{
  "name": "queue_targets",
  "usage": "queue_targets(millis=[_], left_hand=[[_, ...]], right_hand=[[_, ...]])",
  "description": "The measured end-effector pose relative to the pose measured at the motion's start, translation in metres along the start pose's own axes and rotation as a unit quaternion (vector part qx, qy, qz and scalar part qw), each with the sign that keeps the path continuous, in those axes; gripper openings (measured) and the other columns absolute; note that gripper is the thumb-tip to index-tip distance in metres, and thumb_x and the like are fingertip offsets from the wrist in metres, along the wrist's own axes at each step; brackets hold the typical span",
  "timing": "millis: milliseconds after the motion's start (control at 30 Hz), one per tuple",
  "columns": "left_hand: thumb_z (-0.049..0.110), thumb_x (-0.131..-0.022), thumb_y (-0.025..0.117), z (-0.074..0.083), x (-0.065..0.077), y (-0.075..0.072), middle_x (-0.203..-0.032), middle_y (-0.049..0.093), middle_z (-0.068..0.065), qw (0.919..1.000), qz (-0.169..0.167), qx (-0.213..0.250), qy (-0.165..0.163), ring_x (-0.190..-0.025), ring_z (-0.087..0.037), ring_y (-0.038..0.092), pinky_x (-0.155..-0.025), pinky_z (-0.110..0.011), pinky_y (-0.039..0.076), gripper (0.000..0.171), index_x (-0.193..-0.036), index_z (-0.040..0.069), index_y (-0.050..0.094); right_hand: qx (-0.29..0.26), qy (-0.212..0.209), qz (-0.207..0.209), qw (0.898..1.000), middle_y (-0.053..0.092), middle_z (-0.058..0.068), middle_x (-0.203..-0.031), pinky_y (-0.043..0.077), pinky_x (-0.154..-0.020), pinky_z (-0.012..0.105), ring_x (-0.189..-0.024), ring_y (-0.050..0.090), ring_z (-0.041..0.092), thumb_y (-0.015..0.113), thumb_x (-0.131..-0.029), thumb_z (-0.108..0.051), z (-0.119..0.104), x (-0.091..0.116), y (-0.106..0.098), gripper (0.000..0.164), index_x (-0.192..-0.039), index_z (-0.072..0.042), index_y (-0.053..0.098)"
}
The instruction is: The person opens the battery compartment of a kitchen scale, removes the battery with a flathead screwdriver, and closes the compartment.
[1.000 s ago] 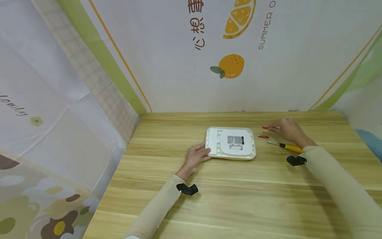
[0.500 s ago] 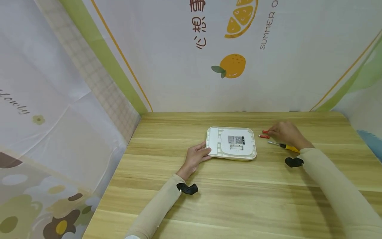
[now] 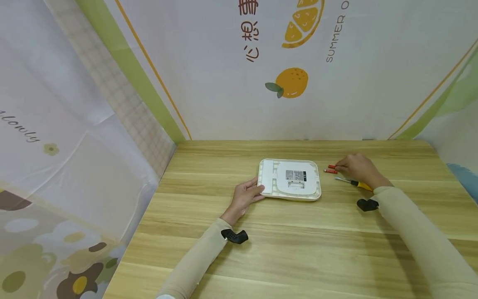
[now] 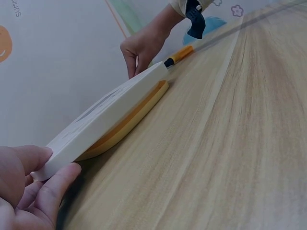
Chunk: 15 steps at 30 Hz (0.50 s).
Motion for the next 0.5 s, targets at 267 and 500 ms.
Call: queue_targets(millis=[267, 500], left_hand=[[0.001, -0.099, 0.066, 0.001, 0.000, 0.001, -0.142, 0.053, -0.033, 1.0000, 0.002, -0.005, -0.001, -0.084, -0.011, 0.066, -0.088, -0.032, 0.064, 0.055, -0.150, -0.005, 0.045], [0.001, -0.099, 0.066, 0.000, 0.000, 0.001, -0.139, 0.056, -0.032, 0.9999, 0.006, -0.011, -0.001, -0.085, -0.011, 0.067, -0.089, -0.033, 0.064, 0.055, -0.150, -0.005, 0.046]], right_hand=[[-0.004, 0.036, -0.005, 0.999, 0.069, 0.028, -0.120, 0.062, -0.079, 0.057, -0.090, 0.071, 0.041, 0.064, -0.103, -0.018, 0.003, 0.003, -0.017, 0.033, -0.123, 0.007, 0.070], [-0.031, 0.096, -0.037, 0.994, 0.063, 0.035, -0.125, 0.061, -0.071, 0.055, -0.091, 0.068, 0.046, 0.053, -0.108, -0.026, 0.022, 0.016, -0.053, 0.047, -0.133, 0.013, 0.059]])
Point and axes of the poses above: each hand's wrist, its own x-axis away from the middle knuckle, its own y-axis out of the palm, z = x × y, the point moved 2 cm from there along -x, towards the middle knuckle
